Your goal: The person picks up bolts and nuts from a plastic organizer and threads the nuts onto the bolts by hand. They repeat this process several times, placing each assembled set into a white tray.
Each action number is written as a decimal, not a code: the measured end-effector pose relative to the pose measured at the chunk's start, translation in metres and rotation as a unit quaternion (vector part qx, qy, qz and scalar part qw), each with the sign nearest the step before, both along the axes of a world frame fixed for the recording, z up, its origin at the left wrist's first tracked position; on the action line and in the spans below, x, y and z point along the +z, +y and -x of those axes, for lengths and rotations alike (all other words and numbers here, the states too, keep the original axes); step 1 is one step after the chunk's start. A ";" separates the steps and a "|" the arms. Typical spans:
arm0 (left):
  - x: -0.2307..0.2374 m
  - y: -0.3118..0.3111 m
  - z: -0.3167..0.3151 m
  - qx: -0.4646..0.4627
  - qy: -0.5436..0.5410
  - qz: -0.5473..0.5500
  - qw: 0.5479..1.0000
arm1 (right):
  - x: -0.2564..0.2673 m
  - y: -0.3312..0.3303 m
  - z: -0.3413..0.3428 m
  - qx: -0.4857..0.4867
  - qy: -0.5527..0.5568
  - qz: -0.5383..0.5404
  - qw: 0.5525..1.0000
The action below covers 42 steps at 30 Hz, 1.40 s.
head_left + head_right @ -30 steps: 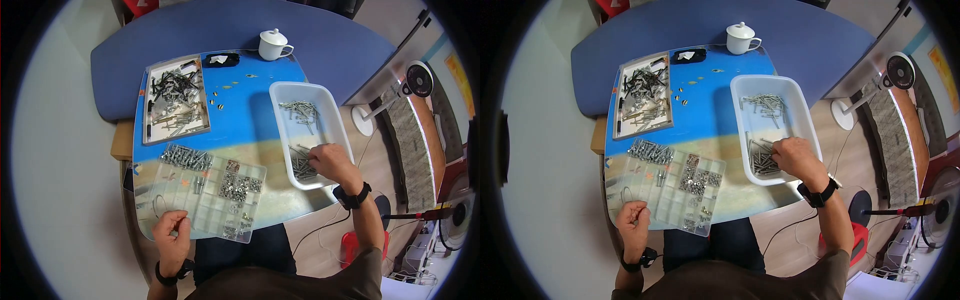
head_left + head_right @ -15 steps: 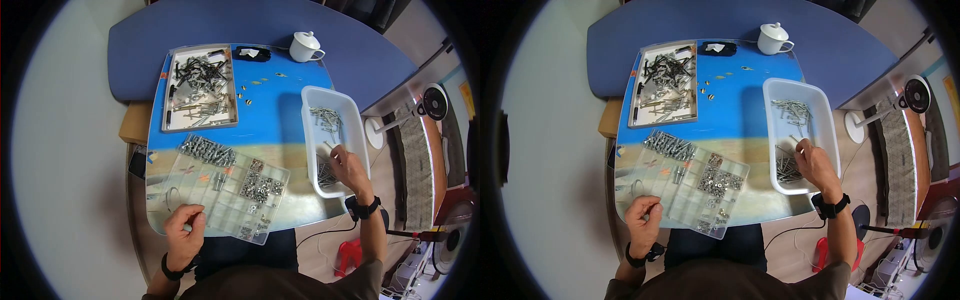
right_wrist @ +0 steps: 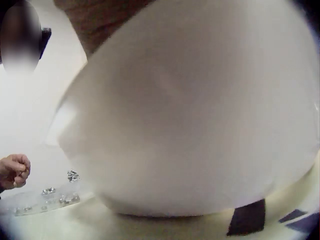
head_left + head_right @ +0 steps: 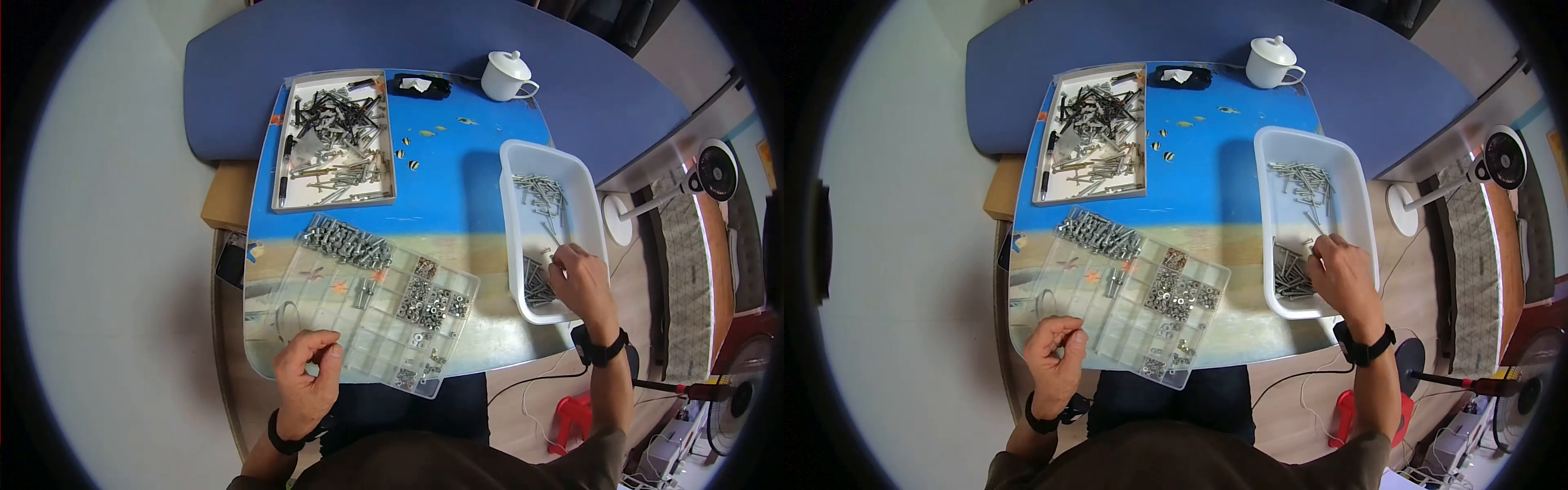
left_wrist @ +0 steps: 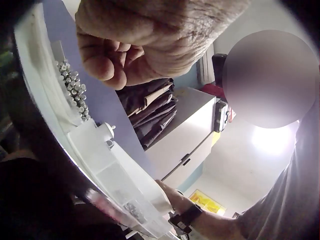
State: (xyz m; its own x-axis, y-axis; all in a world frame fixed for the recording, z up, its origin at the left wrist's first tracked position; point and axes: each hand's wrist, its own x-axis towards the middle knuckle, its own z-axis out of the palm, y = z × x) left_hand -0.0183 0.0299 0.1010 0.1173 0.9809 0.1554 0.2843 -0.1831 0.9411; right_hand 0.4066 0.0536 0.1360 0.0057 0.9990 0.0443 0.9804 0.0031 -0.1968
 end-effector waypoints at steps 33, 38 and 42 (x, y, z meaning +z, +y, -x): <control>-0.002 -0.014 0.008 -0.156 -0.109 -0.014 0.982 | 0.031 -0.019 0.163 0.270 0.118 -0.074 0.953; -0.020 -0.007 0.017 -0.071 -0.073 -0.072 0.992 | 0.014 0.004 0.168 0.236 0.089 -0.035 0.967; -0.033 -0.005 0.020 -0.029 -0.083 -0.091 0.992 | 0.010 0.017 0.179 0.224 0.073 0.019 0.972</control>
